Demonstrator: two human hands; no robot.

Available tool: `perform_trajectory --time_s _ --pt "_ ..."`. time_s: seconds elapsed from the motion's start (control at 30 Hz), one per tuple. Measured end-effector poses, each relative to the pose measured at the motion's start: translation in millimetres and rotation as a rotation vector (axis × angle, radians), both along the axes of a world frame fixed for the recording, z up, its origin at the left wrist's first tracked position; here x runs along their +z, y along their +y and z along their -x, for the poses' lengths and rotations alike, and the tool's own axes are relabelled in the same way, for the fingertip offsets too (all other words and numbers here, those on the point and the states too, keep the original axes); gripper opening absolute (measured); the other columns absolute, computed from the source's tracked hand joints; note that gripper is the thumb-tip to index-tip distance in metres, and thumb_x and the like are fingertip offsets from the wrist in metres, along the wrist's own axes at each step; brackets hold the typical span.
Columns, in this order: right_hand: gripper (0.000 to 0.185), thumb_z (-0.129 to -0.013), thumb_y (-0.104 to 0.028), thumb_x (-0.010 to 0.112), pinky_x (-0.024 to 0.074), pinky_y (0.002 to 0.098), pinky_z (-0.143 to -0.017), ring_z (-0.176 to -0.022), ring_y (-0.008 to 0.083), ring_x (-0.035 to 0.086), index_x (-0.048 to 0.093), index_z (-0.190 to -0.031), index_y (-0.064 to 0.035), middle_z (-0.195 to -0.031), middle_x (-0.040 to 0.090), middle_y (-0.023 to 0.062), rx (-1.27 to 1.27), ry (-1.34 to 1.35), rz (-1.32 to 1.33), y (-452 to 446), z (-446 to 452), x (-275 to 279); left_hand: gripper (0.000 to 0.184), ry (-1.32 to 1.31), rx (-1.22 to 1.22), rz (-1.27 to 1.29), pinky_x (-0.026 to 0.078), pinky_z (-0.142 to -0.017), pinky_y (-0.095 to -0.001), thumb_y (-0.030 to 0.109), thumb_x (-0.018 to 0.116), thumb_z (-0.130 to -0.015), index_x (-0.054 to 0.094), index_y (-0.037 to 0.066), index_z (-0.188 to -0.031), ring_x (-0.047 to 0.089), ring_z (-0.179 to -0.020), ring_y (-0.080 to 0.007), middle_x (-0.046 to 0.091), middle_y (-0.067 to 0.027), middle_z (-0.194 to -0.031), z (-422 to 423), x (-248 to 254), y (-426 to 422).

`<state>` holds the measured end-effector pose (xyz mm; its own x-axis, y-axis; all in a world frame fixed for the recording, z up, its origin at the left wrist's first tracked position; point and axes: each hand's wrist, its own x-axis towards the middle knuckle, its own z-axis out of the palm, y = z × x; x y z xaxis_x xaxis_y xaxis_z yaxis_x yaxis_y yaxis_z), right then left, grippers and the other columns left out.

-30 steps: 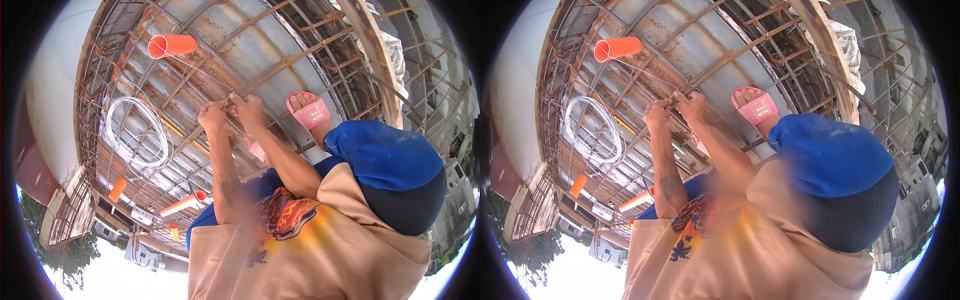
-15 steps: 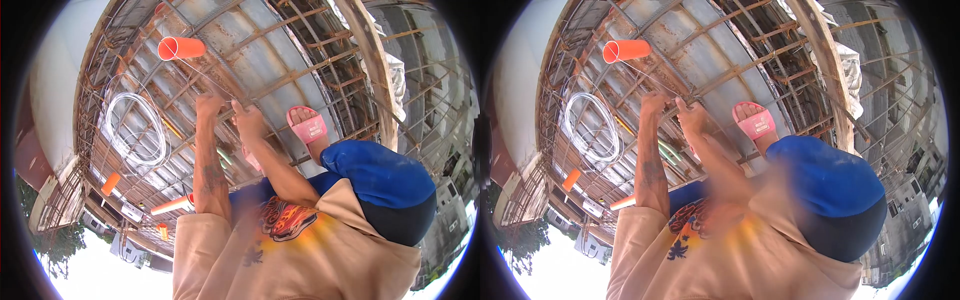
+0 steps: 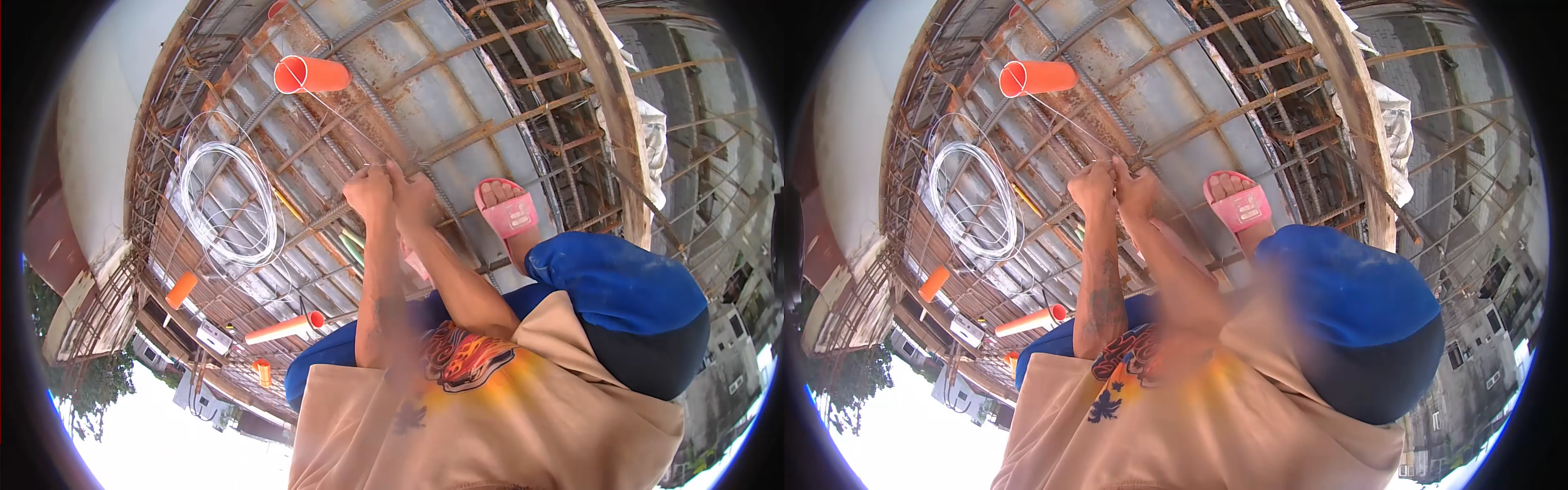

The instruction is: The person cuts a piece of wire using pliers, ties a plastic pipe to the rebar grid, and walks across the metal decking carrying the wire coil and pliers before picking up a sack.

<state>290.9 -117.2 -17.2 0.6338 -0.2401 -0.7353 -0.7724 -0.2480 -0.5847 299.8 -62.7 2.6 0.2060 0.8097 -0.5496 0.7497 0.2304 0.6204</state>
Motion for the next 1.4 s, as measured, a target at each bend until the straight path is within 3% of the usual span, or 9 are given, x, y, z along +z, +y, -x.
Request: perform_trajectory --time_s 0.1,0.2,0.4,0.5,0.6,0.7,0.8,0.9,1.4 --pt "0.050 -0.076 -0.044 0.076 0.0455 0.0401 -0.054 -0.051 0.0231 0.060 0.066 -0.066 0.0032 -0.058 0.063 0.0170 -0.010 -0.076 -0.023 -4.2 -11.2 23.4 0.019 0.083 -0.048 -0.014 0.042 -0.048 -0.0301 0.008 0.063 -0.080 0.064 -0.009 -0.070 0.054 -0.057 -0.0129 0.061 -0.0074 -0.066 2.3 -19.4 7.7" --pt "0.050 -0.075 -0.045 0.077 0.0454 0.0402 -0.054 -0.051 0.0222 0.060 0.067 -0.066 0.0032 -0.058 0.063 0.0170 -0.033 -0.043 -0.030 0.8 2.9 -9.0 0.017 0.091 -0.106 -0.025 0.043 -0.049 -0.0320 0.007 0.061 -0.080 0.063 -0.008 -0.072 0.056 -0.060 -0.0139 0.061 -0.0089 -0.069 -7.6 -6.1 -1.7" --pt "0.046 -0.078 -0.039 0.076 0.0440 0.0390 -0.052 -0.048 0.0207 0.054 0.065 -0.064 0.0030 -0.056 0.062 0.0144 -0.056 -0.084 -0.041 -6.6 -13.6 28.9 0.011 -0.088 0.202 0.291 0.042 -0.051 -0.0341 0.005 0.058 -0.079 0.060 -0.004 -0.073 0.055 -0.065 -0.0168 0.057 -0.0084 -0.071 -28.9 3.6 -4.8" --pt "0.044 -0.077 -0.038 0.077 0.0440 0.0384 -0.054 -0.049 0.0223 0.053 0.065 -0.066 0.0022 -0.056 0.061 0.0131 0.076 0.086 0.043 -8.0 -23.7 39.3 0.008 0.058 0.092 0.342 0.039 -0.049 -0.0323 0.005 0.060 -0.077 0.059 -0.002 -0.072 0.053 -0.062 -0.0169 0.055 -0.0072 -0.069 -35.9 3.0 12.5" --pt "0.041 -0.076 -0.036 0.078 0.0443 0.0399 -0.058 -0.053 0.0266 0.056 0.066 -0.070 0.0021 -0.060 0.064 0.0136 0.028 -0.041 0.016 -6.0 -14.2 25.3 0.009 0.027 -0.010 0.350 0.037 -0.048 -0.0318 0.005 0.061 -0.076 0.059 -0.002 -0.070 0.052 -0.057 -0.0169 0.055 -0.0073 -0.066 -44.6 11.0 9.6" --pt "0.039 -0.076 -0.035 0.078 0.0458 0.0421 -0.065 -0.066 0.0315 0.062 0.067 -0.079 0.0027 -0.072 0.067 0.0172 -0.028 0.010 -0.044 -1.7 -1.3 3.1 0.012 0.082 -0.159 0.268 0.036 -0.044 -0.0324 0.005 0.061 -0.075 0.058 -0.003 -0.067 0.049 -0.049 -0.0169 0.054 -0.0075 -0.062 -54.7 15.4 9.4" --pt "0.041 -0.075 -0.034 0.079 0.0465 0.0434 -0.073 -0.079 0.0347 0.064 0.068 -0.089 0.0028 -0.083 0.068 0.0200 -0.017 0.148 -0.101 -5.7 -10.0 13.6 0.013 0.274 -0.319 0.075 0.033 -0.040 -0.0321 0.003 0.060 -0.074 0.057 -0.005 -0.064 0.047 -0.044 -0.0173 0.054 -0.0090 -0.058 -43.0 -35.7 30.9" --pt "0.044 -0.073 -0.033 0.080 0.0466 0.0435 -0.078 -0.086 0.0362 0.064 0.067 -0.094 0.0031 -0.089 0.068 0.0214 0.018 0.119 -0.084 -10.0 -14.0 21.3 0.013 0.198 -0.256 0.060 0.032 -0.037 -0.0318 0.002 0.062 -0.073 0.057 -0.006 -0.063 0.049 -0.043 -0.0173 0.056 -0.0107 -0.060 -41.6 -45.5 31.7" --pt "0.036 -0.072 -0.026 0.081 0.0461 0.0446 -0.077 -0.084 0.0395 0.063 0.067 -0.091 0.0011 -0.087 0.067 0.0218 0.040 0.158 -0.138 -16.7 -24.7 32.3 0.017 0.008 -0.205 0.466 0.040 -0.049 -0.0249 0.012 0.058 -0.087 0.064 -0.004 -0.086 0.054 -0.058 -0.0130 0.062 -0.0094 -0.073 -43.3 -12.6 30.2"
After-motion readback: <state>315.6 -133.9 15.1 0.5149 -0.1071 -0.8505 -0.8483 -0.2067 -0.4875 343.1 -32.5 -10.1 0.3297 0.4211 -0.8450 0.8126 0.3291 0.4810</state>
